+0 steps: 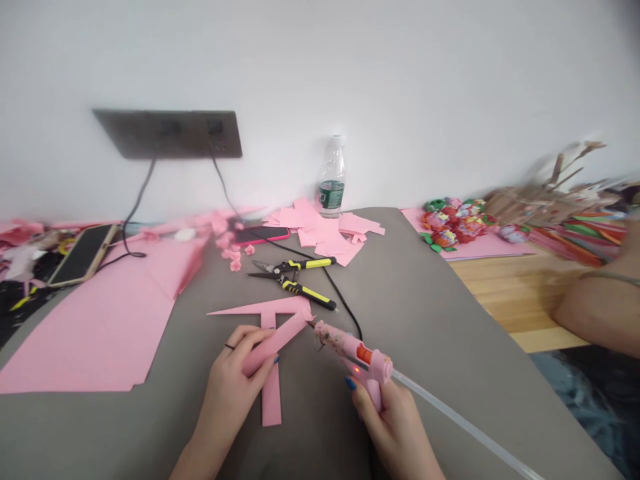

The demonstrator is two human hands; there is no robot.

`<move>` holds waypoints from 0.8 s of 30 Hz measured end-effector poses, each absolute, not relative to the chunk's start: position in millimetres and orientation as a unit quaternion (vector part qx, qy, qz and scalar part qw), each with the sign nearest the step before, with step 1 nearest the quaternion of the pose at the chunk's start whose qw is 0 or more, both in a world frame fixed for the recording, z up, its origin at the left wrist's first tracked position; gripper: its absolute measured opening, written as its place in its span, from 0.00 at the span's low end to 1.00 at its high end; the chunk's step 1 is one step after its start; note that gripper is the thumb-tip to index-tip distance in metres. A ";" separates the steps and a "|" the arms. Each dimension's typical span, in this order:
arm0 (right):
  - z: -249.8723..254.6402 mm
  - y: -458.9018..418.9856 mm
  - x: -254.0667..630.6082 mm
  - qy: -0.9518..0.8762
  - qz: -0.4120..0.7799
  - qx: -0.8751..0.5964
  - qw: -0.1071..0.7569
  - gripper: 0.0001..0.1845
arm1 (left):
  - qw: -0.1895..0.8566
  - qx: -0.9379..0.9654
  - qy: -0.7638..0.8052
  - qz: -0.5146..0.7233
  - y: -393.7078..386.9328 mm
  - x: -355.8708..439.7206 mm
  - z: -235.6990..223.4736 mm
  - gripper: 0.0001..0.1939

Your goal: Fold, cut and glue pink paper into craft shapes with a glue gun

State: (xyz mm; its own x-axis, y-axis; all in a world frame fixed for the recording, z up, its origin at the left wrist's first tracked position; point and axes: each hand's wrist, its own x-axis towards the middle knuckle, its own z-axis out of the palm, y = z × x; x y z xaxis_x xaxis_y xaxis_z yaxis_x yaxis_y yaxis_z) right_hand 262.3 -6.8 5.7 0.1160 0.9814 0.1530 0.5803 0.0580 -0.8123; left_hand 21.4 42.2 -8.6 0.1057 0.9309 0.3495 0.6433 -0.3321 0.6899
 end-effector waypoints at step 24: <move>9.5 -7.0 261.8 -0.658 0.230 -0.599 0.394 0.23 | 0.176 0.723 0.542 0.391 43.0 22.3 -7.8 0.12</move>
State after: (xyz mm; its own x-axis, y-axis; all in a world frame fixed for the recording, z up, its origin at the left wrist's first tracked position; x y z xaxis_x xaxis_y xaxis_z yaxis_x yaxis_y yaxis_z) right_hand 261.8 -7.0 9.5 0.0284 0.9696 0.2429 0.6060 0.1765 -0.7756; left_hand 22.3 43.0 -7.8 0.1076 0.9211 0.3742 0.6463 -0.3508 0.6777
